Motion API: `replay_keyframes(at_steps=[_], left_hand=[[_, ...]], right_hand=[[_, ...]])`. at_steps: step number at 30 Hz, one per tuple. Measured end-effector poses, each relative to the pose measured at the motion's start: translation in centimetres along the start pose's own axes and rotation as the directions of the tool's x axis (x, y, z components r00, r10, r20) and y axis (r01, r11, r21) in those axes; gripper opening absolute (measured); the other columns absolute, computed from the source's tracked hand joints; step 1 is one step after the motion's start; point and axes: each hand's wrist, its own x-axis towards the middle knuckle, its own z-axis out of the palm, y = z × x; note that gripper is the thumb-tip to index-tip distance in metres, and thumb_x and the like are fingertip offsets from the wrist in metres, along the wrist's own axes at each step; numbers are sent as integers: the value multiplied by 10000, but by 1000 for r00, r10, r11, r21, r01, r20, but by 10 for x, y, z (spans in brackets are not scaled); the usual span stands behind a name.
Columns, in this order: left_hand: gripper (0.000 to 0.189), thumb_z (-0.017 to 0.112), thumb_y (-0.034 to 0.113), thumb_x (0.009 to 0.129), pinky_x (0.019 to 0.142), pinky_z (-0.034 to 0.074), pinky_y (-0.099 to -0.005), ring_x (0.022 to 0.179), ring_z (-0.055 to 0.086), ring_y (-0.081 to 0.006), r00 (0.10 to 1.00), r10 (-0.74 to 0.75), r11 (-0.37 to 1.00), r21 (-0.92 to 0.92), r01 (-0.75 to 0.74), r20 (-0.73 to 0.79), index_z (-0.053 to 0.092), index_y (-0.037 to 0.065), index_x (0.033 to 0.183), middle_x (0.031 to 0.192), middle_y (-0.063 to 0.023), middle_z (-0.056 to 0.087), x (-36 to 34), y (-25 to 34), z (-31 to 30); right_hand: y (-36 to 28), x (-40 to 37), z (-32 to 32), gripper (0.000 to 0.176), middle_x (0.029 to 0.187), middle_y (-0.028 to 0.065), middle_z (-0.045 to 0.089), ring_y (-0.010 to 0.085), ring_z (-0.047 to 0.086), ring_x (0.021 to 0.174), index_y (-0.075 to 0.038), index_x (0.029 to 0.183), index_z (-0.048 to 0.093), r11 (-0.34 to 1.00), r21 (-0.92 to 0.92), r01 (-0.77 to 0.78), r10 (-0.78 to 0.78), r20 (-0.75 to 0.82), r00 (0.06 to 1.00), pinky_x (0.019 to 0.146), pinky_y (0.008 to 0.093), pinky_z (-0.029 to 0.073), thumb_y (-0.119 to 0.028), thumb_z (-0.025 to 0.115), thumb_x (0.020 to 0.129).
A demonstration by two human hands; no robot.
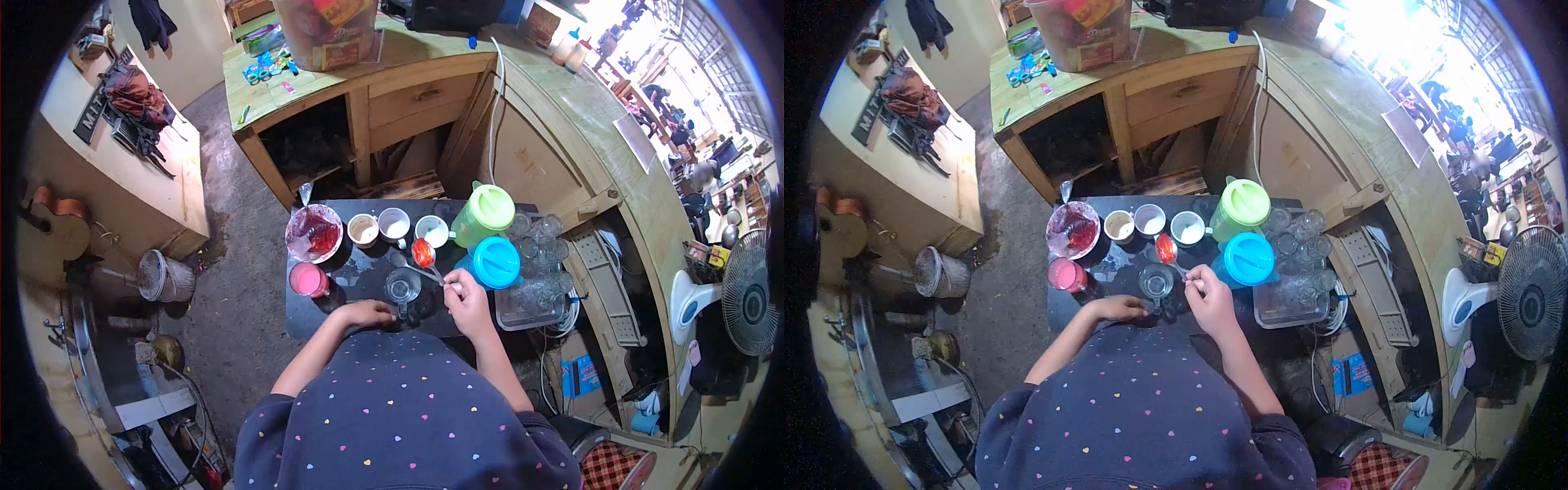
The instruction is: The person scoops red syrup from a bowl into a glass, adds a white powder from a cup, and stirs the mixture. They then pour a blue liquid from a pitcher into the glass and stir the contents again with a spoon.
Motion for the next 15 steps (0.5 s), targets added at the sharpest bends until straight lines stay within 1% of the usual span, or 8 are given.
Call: replay_keyframes(at_steps=[1, 2, 5, 6, 9, 10, 13, 15], left_hand=[[539, 580, 411, 884, 859, 462, -289, 998, 583, -153, 992, 123, 992, 17, -122, -29, 548, -7, 1224, 1163, -140, 614, 13, -17, 15], [544, 555, 409, 907, 934, 408, -285, 1097, 520, -149, 996, 86, 994, -73, -87, -23, 512, 7, 1271, 1198, -128, 585, 27, -31, 25], [500, 520, 417, 926, 912, 419, -296, 1095, 523, -153, 977, 204, 892, -402, -208, -53, 543, 27, 1238, 1153, -79, 605, 19, -2, 34], [407, 470, 374, 958, 860, 438, -301, 1019, 564, -162, 972, 217, 882, -410, -233, -84, 589, 37, 1152, 1070, -58, 636, 37, -24, 40], [381, 430, 353, 979, 762, 454, -303, 840, 586, -168, 884, 221, 964, -46, -263, -412, 619, 28, 1037, 898, -55, 649, 36, -32, 43], [387, 420, 332, 980, 675, 444, -322, 686, 543, -173, 835, 100, 978, -101, -183, -542, 611, 8, 889, 718, -89, 586, 20, -8, 42], [404, 441, 341, 961, 619, 420, -344, 630, 494, -173, 693, 92, 929, -188, -318, -715, 564, 2, 780, 649, -99, 523, 8, 7, 31], [378, 463, 339, 965, 562, 382, -303, 590, 431, -124, 685, 105, 953, -123, -276, -721, 556, 6, 813, 616, -16, 453, -5, 18, 21]], right_hand=[[2, 0, 0, 42, 614, -35, 484, 20, 443, 541, -25, 900, 535, 998, 56, -36, 36, 10, 999, 477, 199, 349, -53, 505, 894], [4, 1, 0, 39, 622, -36, 483, 21, 442, 543, -27, 908, 527, 991, 110, -72, 70, 21, 997, 477, 198, 352, -57, 504, 895], [10, 2, -1, 74, 655, -39, 477, 27, 440, 560, -31, 952, 531, 966, 221, -137, 133, 34, 991, 480, 193, 370, -84, 505, 908], [10, 2, -2, 88, 662, -39, 479, 27, 442, 566, -31, 967, 538, 960, 236, -150, 148, 25, 989, 482, 194, 374, -92, 508, 911], [15, -1, -6, 125, 675, -44, 482, 26, 446, 583, -26, 1002, 565, 962, 236, -137, 146, -20, 989, 488, 194, 376, -104, 528, 911], [18, -3, -8, 137, 679, -46, 482, 25, 447, 589, -24, 1012, 575, 966, 228, -125, 137, -37, 990, 490, 194, 375, -106, 536, 910], [27, -7, -20, 139, 681, -50, 488, 28, 450, 598, -17, 997, 604, 977, 151, -151, 162, -70, 984, 514, 193, 369, -104, 562, 897], [27, -9, -28, 113, 680, -36, 513, 37, 467, 613, -5, 929, 632, 986, 69, -149, 155, -87, 984, 549, 200, 369, -87, 580, 871]])
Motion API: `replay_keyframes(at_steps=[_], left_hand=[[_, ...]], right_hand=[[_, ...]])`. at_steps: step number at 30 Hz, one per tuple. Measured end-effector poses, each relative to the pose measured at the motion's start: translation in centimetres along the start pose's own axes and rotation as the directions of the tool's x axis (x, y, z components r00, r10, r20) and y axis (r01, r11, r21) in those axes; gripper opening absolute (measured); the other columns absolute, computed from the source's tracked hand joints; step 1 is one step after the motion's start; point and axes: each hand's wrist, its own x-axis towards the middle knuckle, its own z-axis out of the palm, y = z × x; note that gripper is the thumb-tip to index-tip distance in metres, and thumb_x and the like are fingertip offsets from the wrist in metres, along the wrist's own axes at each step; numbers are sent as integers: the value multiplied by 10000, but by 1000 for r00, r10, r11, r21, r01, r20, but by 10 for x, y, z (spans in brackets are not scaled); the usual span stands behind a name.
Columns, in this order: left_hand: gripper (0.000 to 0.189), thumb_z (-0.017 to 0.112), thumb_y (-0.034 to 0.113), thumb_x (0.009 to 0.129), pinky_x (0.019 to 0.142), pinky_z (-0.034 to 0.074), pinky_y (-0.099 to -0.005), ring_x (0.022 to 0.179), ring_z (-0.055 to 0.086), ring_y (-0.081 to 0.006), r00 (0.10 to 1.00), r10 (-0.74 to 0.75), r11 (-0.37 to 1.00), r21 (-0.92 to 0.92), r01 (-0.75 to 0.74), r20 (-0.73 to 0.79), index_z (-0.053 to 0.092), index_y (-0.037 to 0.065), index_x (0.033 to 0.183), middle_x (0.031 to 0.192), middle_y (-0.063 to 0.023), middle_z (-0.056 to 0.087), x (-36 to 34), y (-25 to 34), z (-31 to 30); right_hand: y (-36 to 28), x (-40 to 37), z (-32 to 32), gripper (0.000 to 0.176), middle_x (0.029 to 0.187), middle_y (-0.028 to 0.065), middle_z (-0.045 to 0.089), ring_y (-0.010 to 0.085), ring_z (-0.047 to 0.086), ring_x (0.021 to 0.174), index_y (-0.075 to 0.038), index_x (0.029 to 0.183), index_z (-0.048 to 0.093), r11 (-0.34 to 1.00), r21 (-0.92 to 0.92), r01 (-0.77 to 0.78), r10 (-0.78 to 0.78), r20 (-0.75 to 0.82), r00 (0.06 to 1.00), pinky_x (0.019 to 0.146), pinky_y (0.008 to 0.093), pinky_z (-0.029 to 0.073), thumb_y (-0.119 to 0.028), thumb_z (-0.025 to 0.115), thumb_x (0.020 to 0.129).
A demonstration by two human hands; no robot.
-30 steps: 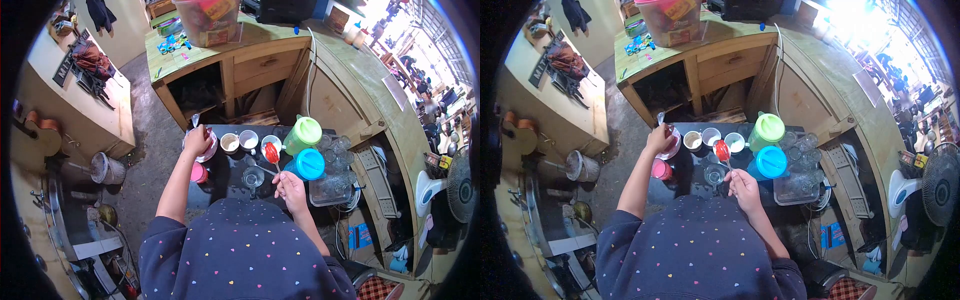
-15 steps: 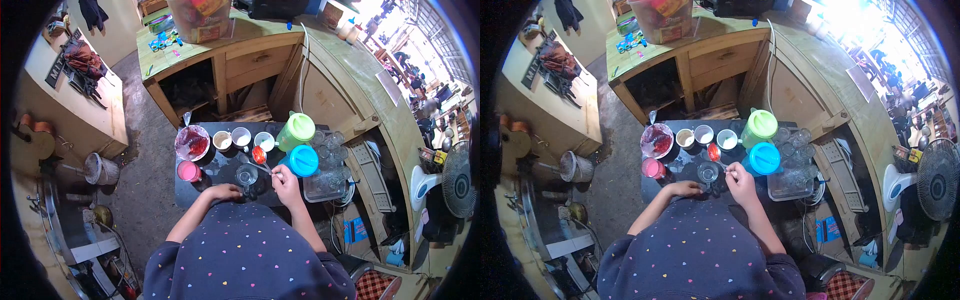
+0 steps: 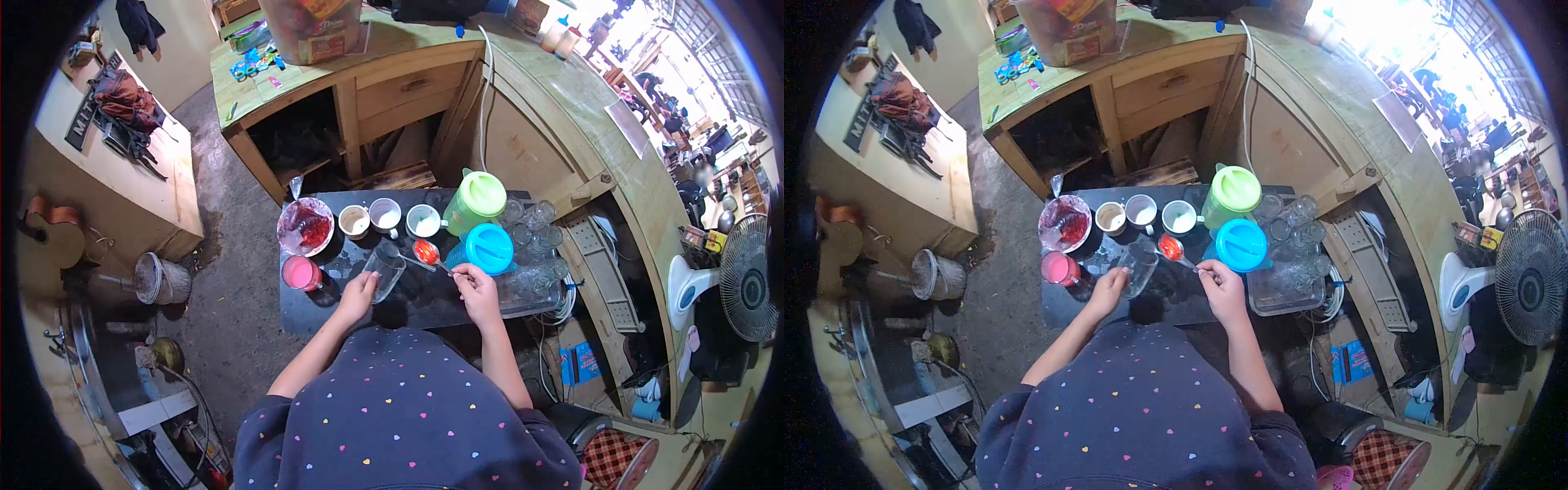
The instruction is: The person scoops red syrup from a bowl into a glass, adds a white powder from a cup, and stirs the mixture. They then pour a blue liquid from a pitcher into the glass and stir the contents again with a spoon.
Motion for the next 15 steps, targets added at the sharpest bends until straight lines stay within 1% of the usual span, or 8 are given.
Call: replay_keyframes(at_steps=[2, 3, 7, 9, 10, 12, 13, 15], left_hand=[[362, 502, 334, 951, 545, 375, -301, 583, 423, -110, 1000, 16, 998, 65, -17, 12, 541, 9, 797, 599, 1, 435, -5, 25, -13], [306, 614, 266, 888, 528, 373, -321, 548, 451, -158, 1000, -11, 990, 139, 10, 6, 512, 22, 735, 572, -23, 440, -10, 46, -18], [259, 715, 149, 739, 547, 415, -390, 615, 546, -301, 884, 466, 782, 447, -434, 42, 484, 56, 666, 606, -112, 523, -16, 92, -36], [271, 714, 132, 730, 534, 402, -393, 589, 529, -290, 790, 609, 683, 466, -563, 62, 466, 59, 650, 586, -100, 490, -16, 106, -35], [278, 714, 124, 725, 528, 395, -394, 576, 520, -285, 733, 676, 624, 475, -621, 70, 456, 61, 642, 576, -94, 474, -17, 112, -34], [223, 694, 103, 707, 572, 414, -385, 622, 541, -275, 708, 695, 570, 501, -651, 129, 477, 74, 669, 622, -86, 512, -19, 121, -33], [198, 684, 92, 698, 594, 424, -381, 645, 552, -270, 694, 702, 542, 513, -666, 159, 487, 81, 682, 646, -82, 531, -19, 125, -33], [193, 679, 85, 689, 591, 422, -380, 649, 550, -268, 681, 714, 532, 507, -678, 162, 486, 80, 690, 648, -80, 528, -19, 131, -31]], right_hand=[[-2, 0, -6, 117, 683, -15, 540, 51, 489, 625, 2, 911, 642, 993, -108, 44, -44, 3, 999, 574, 215, 390, -86, 593, 850], [-3, 0, -6, 127, 699, 7, 565, 72, 516, 637, 1, 909, 645, 986, -149, 73, -70, 22, 997, 589, 227, 406, -92, 599, 838], [-14, 6, 4, 173, 779, 95, 641, 161, 612, 704, -6, 920, 655, 950, -268, 160, -137, 101, 985, 650, 274, 463, -123, 617, 798], [-26, 11, 14, 193, 846, 133, 667, 215, 654, 767, -20, 936, 660, 935, -299, 189, -154, 138, 978, 681, 295, 490, -141, 615, 792], [-28, 14, 19, 177, 836, 108, 658, 177, 633, 757, -10, 939, 659, 937, -280, 209, -176, 141, 974, 681, 276, 483, -118, 620, 803], [-28, 20, 29, 147, 818, 58, 642, 103, 590, 738, 8, 945, 657, 937, -238, 254, -224, 144, 964, 682, 238, 471, -71, 629, 825], [-22, 23, 33, 187, 863, 116, 676, 182, 655, 777, -10, 936, 667, 948, -182, 261, -241, 123, 963, 695, 282, 495, -135, 620, 805], [-18, 24, 38, 179, 862, 89, 679, 154, 641, 769, 9, 937, 661, 973, -48, 227, -220, 116, 969, 688, 268, 490, -120, 607, 826]])
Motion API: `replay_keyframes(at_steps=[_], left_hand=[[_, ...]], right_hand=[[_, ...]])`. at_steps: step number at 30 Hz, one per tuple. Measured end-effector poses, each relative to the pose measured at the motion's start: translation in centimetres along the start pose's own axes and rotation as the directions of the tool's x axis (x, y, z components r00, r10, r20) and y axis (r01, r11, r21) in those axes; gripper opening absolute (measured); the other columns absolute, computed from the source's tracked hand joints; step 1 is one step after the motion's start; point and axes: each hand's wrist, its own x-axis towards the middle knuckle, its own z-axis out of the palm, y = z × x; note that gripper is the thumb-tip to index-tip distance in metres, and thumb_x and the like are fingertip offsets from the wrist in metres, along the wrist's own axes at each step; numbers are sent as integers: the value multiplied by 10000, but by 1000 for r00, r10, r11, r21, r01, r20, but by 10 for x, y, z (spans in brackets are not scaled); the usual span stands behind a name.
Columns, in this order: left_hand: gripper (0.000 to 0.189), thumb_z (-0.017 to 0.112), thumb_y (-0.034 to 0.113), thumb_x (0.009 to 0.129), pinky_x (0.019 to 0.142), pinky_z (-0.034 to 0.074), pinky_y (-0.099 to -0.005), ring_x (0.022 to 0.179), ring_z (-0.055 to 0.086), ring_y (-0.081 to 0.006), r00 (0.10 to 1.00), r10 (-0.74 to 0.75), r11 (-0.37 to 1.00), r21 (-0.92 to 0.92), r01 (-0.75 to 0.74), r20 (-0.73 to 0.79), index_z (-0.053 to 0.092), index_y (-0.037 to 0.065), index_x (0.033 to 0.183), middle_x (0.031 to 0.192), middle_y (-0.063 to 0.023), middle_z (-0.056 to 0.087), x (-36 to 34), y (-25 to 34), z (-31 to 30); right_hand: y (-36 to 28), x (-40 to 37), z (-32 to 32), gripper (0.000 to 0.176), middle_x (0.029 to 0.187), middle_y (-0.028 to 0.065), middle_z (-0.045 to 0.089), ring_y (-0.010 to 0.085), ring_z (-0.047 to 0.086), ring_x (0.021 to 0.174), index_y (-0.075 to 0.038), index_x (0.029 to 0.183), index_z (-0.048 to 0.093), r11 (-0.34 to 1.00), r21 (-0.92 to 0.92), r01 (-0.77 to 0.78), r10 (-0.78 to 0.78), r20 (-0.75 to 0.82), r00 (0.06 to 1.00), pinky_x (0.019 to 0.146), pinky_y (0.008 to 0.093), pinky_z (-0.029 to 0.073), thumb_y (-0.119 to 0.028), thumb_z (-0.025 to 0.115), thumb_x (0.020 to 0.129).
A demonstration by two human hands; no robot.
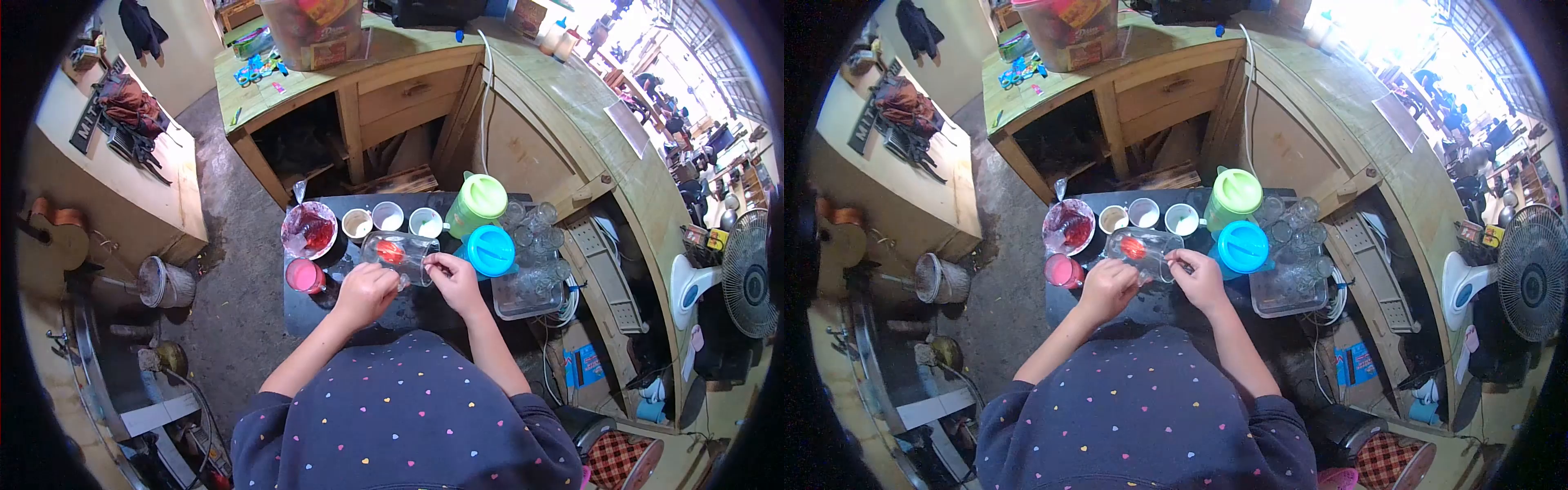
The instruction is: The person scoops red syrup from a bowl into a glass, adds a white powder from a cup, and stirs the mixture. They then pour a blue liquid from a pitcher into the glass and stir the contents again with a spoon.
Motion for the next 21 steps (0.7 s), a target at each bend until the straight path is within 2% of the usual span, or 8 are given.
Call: replay_keyframes(at_steps=[4, 8, 11, 13, 15, 16, 18, 21], left_hand=[[213, 686, 88, 694, 580, 415, -380, 636, 542, -271, 999, 4, 1000, 6, -3, -42, 474, 79, 675, 632, -81, 512, 3, 0, 1], [290, 718, 104, 710, 556, 397, -376, 593, 525, -276, 990, -72, 996, -57, 65, -123, 444, 78, 617, 595, -82, 483, 5, -10, -10], [307, 751, 84, 668, 519, 379, -368, 549, 508, -266, 990, -34, 999, -25, 31, -135, 452, 68, 605, 563, -72, 469, 5, -18, -15], [295, 757, 76, 659, 508, 376, -365, 542, 498, -258, 991, -34, 999, -40, 29, -132, 467, 63, 614, 562, -70, 466, 6, -18, -19], [282, 758, 73, 656, 506, 374, -363, 540, 492, -255, 993, -45, 999, -36, 41, -113, 478, 61, 621, 563, -68, 465, 7, -17, -22], [279, 758, 76, 660, 505, 374, -361, 540, 491, -253, 993, -42, 998, -56, 36, -110, 482, 59, 623, 565, -69, 464, 9, -17, -22], [272, 759, 81, 668, 504, 372, -359, 541, 487, -248, 994, -37, 995, -94, 27, -99, 491, 57, 628, 568, -71, 463, 10, -17, -22], [276, 761, 96, 686, 510, 372, -351, 548, 487, -245, 999, -47, 982, -185, 45, -3, 494, 53, 631, 570, -75, 454, 11, -23, -24]], right_hand=[[5, -6, 4, 144, 781, 21, 638, 68, 558, 672, 27, 924, 654, 965, 254, 68, -47, -87, 995, 592, 208, 433, -77, 579, 858], [1, -16, -18, 109, 649, -51, 486, 8, 366, 538, -7, 924, 644, 759, 640, -117, 186, -41, 982, 486, 171, 253, -37, 566, 854], [-14, -14, -34, 117, 656, -53, 487, 15, 373, 543, 0, 939, 638, 819, 569, -76, 152, -87, 985, 486, 173, 263, -40, 569, 854], [-21, -8, -40, 112, 670, -12, 531, 60, 467, 588, -18, 936, 643, 962, 267, 66, -47, -74, 996, 507, 228, 350, -53, 583, 848], [-39, -4, -44, 118, 681, 25, 559, 105, 524, 609, -39, 941, 648, 967, -106, 230, -235, -35, 971, 536, 266, 401, -52, 591, 838], [-62, -1, -47, 115, 730, 68, 580, 180, 587, 660, -75, 919, 652, 892, -349, 287, -286, 57, 957, 586, 322, 450, -69, 606, 814], [-77, 10, -48, 131, 747, 66, 570, 198, 591, 682, -88, 910, 649, 671, -575, 469, -432, 211, 877, 582, 332, 454, -86, 616, 783], [-105, 23, -46, 125, 763, 46, 553, 209, 600, 732, -101, 866, 620, 339, -723, 602, -485, 414, 770, 575, 359, 464, -134, 606, 747]])
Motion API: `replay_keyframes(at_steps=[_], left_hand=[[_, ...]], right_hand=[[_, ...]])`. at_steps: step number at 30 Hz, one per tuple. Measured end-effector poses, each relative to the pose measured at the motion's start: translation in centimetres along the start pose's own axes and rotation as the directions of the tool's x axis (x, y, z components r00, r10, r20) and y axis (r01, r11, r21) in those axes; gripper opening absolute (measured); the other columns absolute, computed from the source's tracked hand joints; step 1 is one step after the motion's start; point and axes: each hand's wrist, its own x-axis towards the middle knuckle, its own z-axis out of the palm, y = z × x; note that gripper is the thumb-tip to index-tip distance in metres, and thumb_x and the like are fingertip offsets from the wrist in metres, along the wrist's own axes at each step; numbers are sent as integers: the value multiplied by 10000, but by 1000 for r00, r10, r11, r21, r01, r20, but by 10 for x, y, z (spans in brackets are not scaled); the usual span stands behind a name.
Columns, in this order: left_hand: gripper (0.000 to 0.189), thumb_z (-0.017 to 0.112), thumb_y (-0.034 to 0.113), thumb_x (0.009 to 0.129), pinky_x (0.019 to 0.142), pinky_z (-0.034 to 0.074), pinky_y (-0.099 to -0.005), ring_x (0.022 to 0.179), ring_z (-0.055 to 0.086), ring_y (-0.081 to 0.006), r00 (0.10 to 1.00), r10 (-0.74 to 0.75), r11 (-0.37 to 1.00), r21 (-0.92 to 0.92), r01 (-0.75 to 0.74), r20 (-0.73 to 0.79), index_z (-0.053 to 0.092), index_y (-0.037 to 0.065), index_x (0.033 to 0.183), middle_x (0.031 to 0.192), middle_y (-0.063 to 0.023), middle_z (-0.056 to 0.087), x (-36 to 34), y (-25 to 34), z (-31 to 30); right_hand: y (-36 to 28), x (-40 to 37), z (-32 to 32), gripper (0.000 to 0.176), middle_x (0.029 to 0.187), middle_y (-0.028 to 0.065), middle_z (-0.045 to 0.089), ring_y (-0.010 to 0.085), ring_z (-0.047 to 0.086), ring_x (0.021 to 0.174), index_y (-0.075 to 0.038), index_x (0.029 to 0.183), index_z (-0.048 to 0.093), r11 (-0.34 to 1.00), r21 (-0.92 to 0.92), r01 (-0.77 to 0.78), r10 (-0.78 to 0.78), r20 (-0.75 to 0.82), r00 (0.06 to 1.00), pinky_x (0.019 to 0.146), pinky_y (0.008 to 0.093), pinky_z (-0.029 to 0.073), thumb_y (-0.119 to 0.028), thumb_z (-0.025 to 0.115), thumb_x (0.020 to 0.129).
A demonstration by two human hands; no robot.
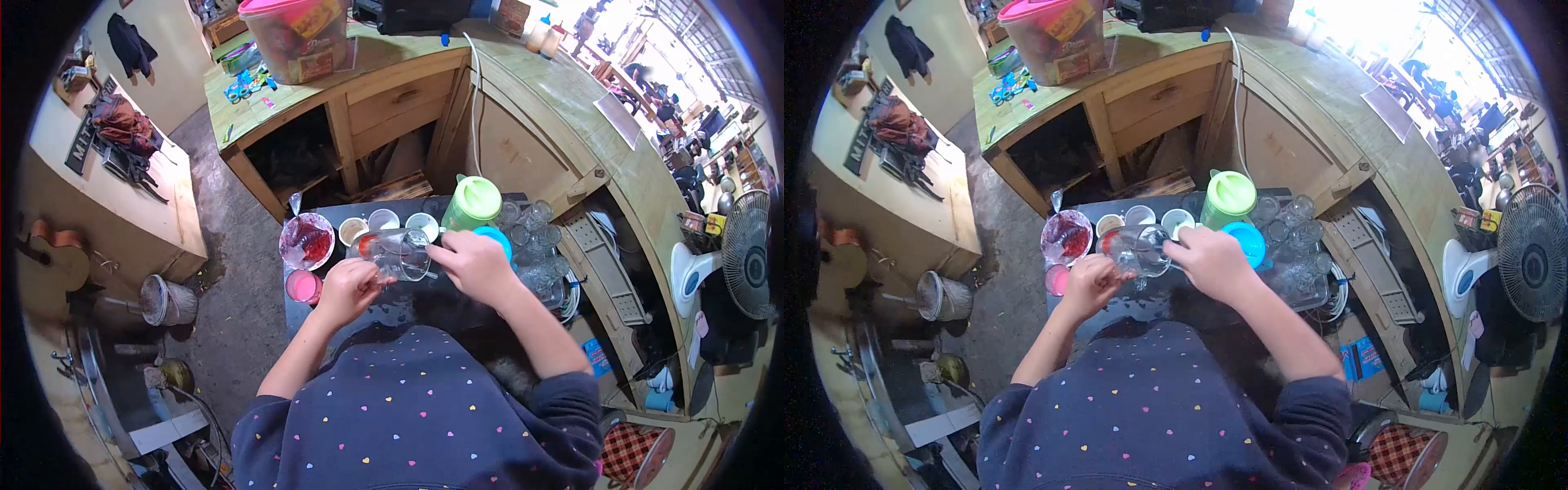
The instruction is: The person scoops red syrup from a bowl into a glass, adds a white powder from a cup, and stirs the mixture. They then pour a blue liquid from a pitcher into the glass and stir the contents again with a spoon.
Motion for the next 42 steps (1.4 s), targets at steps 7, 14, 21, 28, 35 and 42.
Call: replay_keyframes(at_steps=[7, 14, 21, 28, 35, 42], left_hand=[[276, 728, -4, 626, 532, 389, -360, 591, 511, -262, 1000, 3, 1000, 2, -3, -4, 458, 48, 643, 599, -91, 470, 15, 8, -11], [257, 700, 19, 640, 578, 416, -377, 628, 525, -287, 999, 31, 999, 33, -33, 39, 446, 56, 651, 628, -95, 486, 14, 8, -15], [226, 678, 16, 630, 630, 436, -386, 672, 544, -293, 995, 82, 992, 93, -86, 54, 461, 56, 677, 655, -101, 502, 13, 7, -18], [191, 679, 29, 651, 659, 450, -384, 709, 557, -277, 984, 167, 962, 208, -177, 63, 498, 53, 710, 690, -90, 535, 22, 4, -24], [156, 688, 79, 699, 677, 460, -368, 738, 578, -258, 968, 241, 943, 221, -249, 62, 549, 54, 765, 721, -80, 572, 28, 15, -29], [142, 684, 108, 720, 684, 457, -357, 736, 581, -238, 963, 255, 915, 302, -268, 85, 557, 65, 767, 719, -58, 579, 30, 14, -35]], right_hand=[[-4, 18, 0, 69, 775, 45, 539, 204, 580, 739, -101, 784, 587, 987, -61, 148, -131, 227, 965, 548, 337, 455, -146, 587, 731], [-15, 25, -10, 145, 736, 125, 587, 309, 623, 742, -110, 870, 643, 994, -107, 8, 18, 242, 970, 631, 431, 490, -106, 575, 742], [-13, 29, -27, 184, 762, 135, 591, 330, 632, 707, -100, 919, 646, 999, -31, -19, 22, 105, 994, 623, 415, 506, -73, 548, 767], [20, 20, -5, 190, 804, 110, 604, 277, 611, 723, -79, 993, 642, 548, 629, -552, 170, 562, 809, 622, 386, 482, -102, 570, 818], [-6, 13, -17, 251, 790, 69, 557, 236, 604, 680, -117, 1004, 628, 990, -139, -2, 14, 88, 996, 585, 343, 478, -109, 576, 759], [4, 15, -24, 201, 908, 123, 654, 268, 631, 852, -54, 1041, 633, 306, 642, -703, 353, 609, 710, 748, 332, 467, -133, 491, 923]])
